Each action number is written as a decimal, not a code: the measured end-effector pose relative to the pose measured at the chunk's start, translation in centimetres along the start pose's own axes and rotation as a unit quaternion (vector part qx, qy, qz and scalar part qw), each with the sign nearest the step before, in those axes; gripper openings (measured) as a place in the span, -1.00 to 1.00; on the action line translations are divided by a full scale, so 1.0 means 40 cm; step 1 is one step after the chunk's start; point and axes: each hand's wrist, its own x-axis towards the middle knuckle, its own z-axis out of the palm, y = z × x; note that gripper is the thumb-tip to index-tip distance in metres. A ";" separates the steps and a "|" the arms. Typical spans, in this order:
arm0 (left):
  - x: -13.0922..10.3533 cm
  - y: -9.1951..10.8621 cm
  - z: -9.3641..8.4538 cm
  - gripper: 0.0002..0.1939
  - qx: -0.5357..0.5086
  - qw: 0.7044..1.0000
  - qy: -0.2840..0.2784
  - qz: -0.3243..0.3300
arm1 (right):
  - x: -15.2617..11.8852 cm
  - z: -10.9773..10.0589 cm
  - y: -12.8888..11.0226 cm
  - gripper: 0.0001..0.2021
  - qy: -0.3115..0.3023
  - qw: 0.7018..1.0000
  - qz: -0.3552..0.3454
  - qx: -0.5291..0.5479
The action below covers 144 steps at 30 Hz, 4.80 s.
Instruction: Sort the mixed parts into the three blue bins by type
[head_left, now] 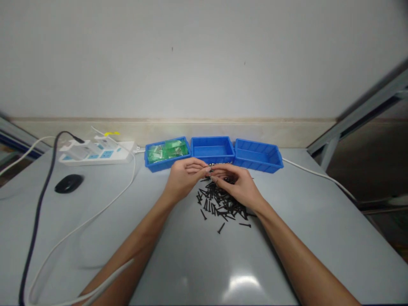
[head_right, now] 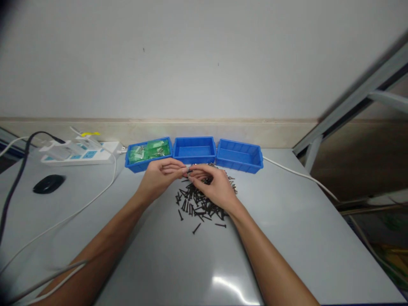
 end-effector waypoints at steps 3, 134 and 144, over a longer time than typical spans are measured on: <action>0.003 0.000 -0.003 -0.73 -0.046 0.999 -0.006 -0.020 | 0.008 0.007 0.007 -0.69 0.023 0.993 0.041 0.109; -0.028 -0.060 -0.033 -0.87 0.140 0.973 0.043 0.179 | 0.041 -0.002 0.000 -0.72 0.016 0.997 0.047 0.059; -0.029 -0.053 -0.035 -0.80 0.033 0.995 -0.015 0.096 | 0.034 0.007 -0.009 -0.72 -0.047 0.982 0.116 0.139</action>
